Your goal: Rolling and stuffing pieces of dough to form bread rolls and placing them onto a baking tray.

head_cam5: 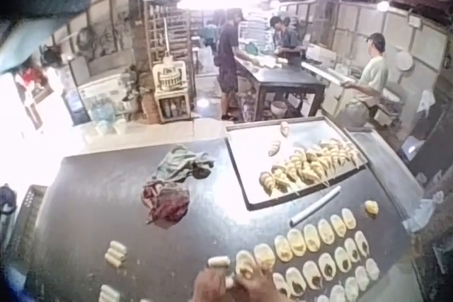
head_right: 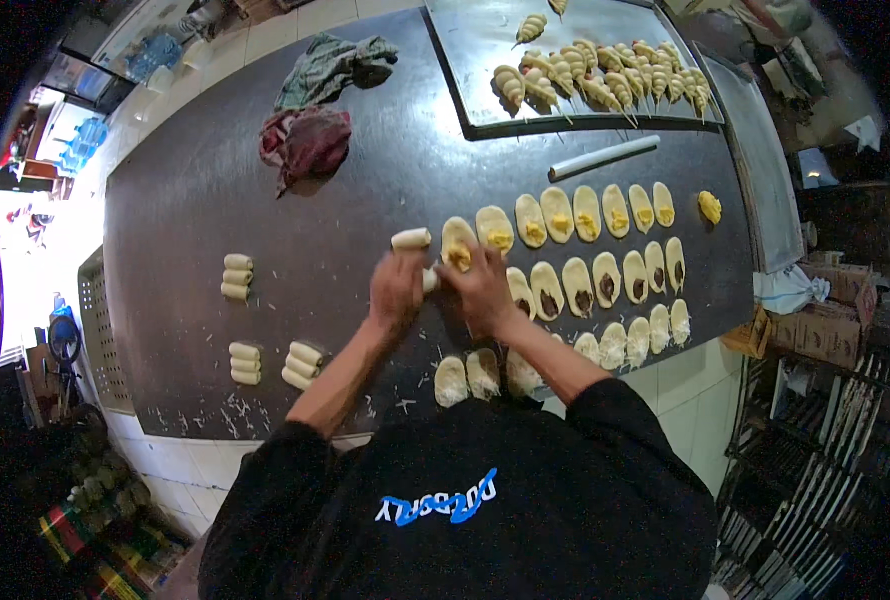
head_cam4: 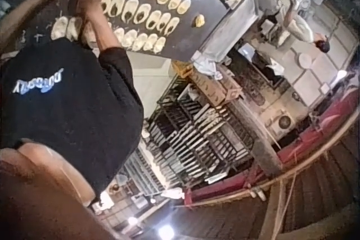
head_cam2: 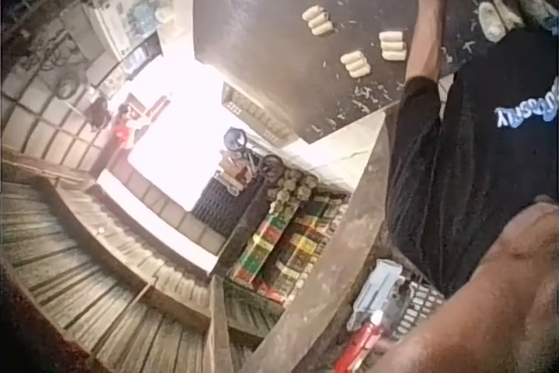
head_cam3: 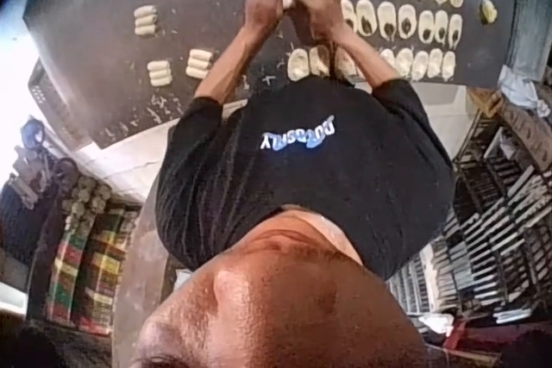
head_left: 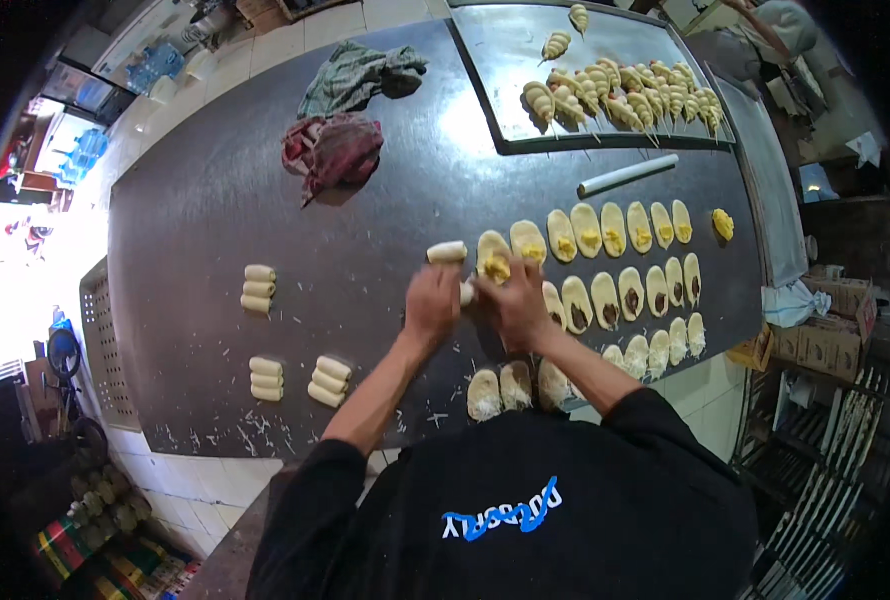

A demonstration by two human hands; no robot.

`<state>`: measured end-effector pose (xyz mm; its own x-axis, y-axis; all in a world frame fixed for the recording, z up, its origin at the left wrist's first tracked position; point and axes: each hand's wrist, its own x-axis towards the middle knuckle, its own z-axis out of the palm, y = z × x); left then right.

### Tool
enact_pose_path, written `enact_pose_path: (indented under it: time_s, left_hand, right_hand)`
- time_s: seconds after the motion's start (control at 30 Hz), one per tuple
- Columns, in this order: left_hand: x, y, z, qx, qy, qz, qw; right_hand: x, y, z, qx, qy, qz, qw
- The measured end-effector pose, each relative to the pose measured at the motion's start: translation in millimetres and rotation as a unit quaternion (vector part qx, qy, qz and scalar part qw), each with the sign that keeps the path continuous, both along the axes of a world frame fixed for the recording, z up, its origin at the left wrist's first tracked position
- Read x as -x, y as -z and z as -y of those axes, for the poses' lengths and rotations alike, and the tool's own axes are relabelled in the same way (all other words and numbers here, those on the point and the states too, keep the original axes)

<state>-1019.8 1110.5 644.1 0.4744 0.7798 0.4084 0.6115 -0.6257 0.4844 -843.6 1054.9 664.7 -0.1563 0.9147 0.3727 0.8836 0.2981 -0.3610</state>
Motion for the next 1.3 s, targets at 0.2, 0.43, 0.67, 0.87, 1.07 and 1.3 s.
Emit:
enact_pose_path:
  time_s: [0.2, 0.43, 0.67, 0.87, 1.07, 1.3]
  left_hand:
    - [4.2, -42.6, -65.5, -0.120, -0.097, 0.163, 0.974]
    - [58.2, -72.6, 15.3, 0.239, -0.045, 0.206, 0.948]
    - [53.2, 17.0, 66.9, 0.138, 0.128, 0.006, 0.982]
    - [67.1, 37.6, 84.9, 0.186, 0.098, 0.071, 0.975]
    - [63.9, 23.5, 86.3, 0.321, 0.074, 0.146, 0.933]
    - [28.9, 10.4, -10.0, 0.289, -0.038, 0.203, 0.935]
  right_hand:
    - [-3.2, 16.4, -45.2, 0.121, -0.136, 0.091, 0.979]
    - [34.6, -0.3, 0.4, 0.259, -0.138, 0.069, 0.953]
    - [50.0, 43.7, 55.4, 0.147, -0.090, -0.050, 0.984]
    - [43.4, 27.3, 73.9, 0.205, -0.006, -0.145, 0.968]
    - [55.4, 23.2, 73.4, 0.205, -0.041, -0.196, 0.958]
    - [55.1, 17.7, -14.1, 0.070, 0.089, -0.303, 0.946]
